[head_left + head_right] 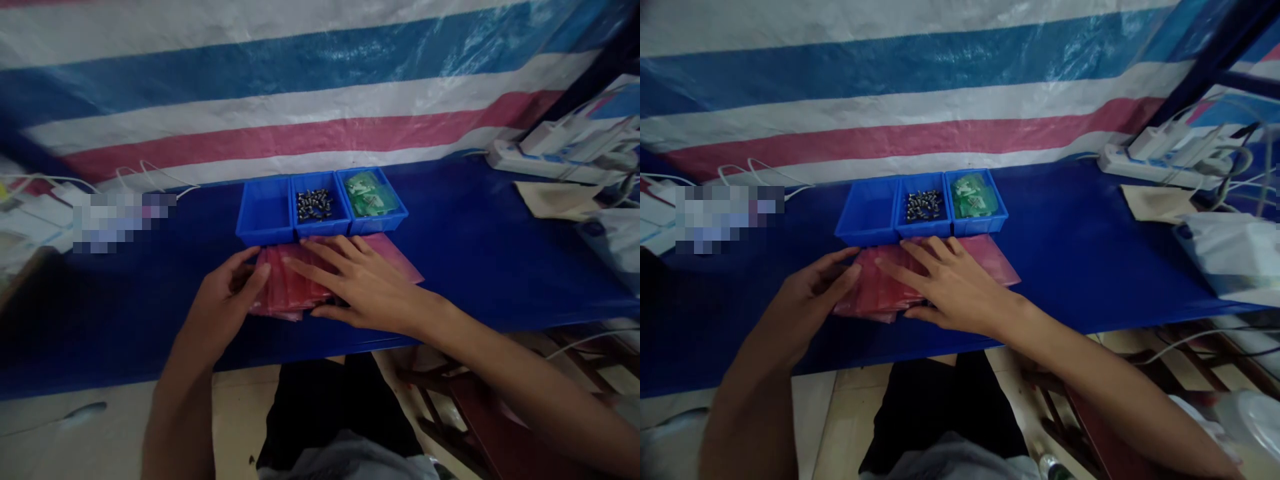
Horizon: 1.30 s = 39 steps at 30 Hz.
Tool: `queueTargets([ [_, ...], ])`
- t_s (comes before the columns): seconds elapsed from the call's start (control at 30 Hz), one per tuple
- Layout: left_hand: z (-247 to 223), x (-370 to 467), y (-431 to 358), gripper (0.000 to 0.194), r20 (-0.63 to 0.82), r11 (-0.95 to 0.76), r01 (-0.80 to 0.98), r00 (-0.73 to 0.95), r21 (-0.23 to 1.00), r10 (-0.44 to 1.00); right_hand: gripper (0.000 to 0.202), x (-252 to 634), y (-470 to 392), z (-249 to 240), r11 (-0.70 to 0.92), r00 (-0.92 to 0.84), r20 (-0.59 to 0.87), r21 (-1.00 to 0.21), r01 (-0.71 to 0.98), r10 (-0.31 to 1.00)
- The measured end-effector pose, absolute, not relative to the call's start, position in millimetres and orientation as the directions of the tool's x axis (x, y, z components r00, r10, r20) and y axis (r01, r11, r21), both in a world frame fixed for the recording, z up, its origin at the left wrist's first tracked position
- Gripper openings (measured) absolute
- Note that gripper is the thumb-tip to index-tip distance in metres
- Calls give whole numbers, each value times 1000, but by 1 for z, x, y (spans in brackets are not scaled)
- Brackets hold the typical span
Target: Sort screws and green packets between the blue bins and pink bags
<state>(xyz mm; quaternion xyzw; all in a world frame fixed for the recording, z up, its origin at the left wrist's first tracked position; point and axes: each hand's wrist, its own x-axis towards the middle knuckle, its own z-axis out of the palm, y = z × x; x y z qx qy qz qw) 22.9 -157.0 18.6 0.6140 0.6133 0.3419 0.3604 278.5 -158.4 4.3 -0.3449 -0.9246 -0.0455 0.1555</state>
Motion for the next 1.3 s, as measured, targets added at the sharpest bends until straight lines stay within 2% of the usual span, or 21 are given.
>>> queueTargets([
  [0.17,21,29,-164,75,36,-49,415,41,909,999,57,274,-159,1,770,-716,349,-24,638,604],
  [0.23,19,28,-167,70,61,-47,403,-23,914,998,54,271,-160,0,774,-715,362,-29,632,598],
  [0.4,8,28,-168,60,116,-20,382,-230,924,966,62,260,-159,-1,807,-758,334,-15,590,560],
  [0.5,3,27,-169,61,127,-9,404,-268,915,955,52,255,-158,-3,821,-775,339,13,571,533],
  [0.6,1,22,-169,57,163,-42,425,-251,904,954,53,251,-158,-5,821,-766,367,8,570,528],
  [0.8,1,18,-166,81,44,31,287,-251,957,967,52,244,-162,-8,805,-758,342,9,593,555],
  [1.03,-1,16,-165,71,64,18,318,-246,948,967,44,236,-165,-10,763,-711,425,68,642,560],
  [1.2,1,16,-162,77,5,70,264,-272,962,962,47,233,-166,-13,750,-700,382,25,661,604],
  [1.3,0,11,-158,75,27,52,325,-233,944,972,49,230,-166,-14,738,-680,394,4,674,619],
])
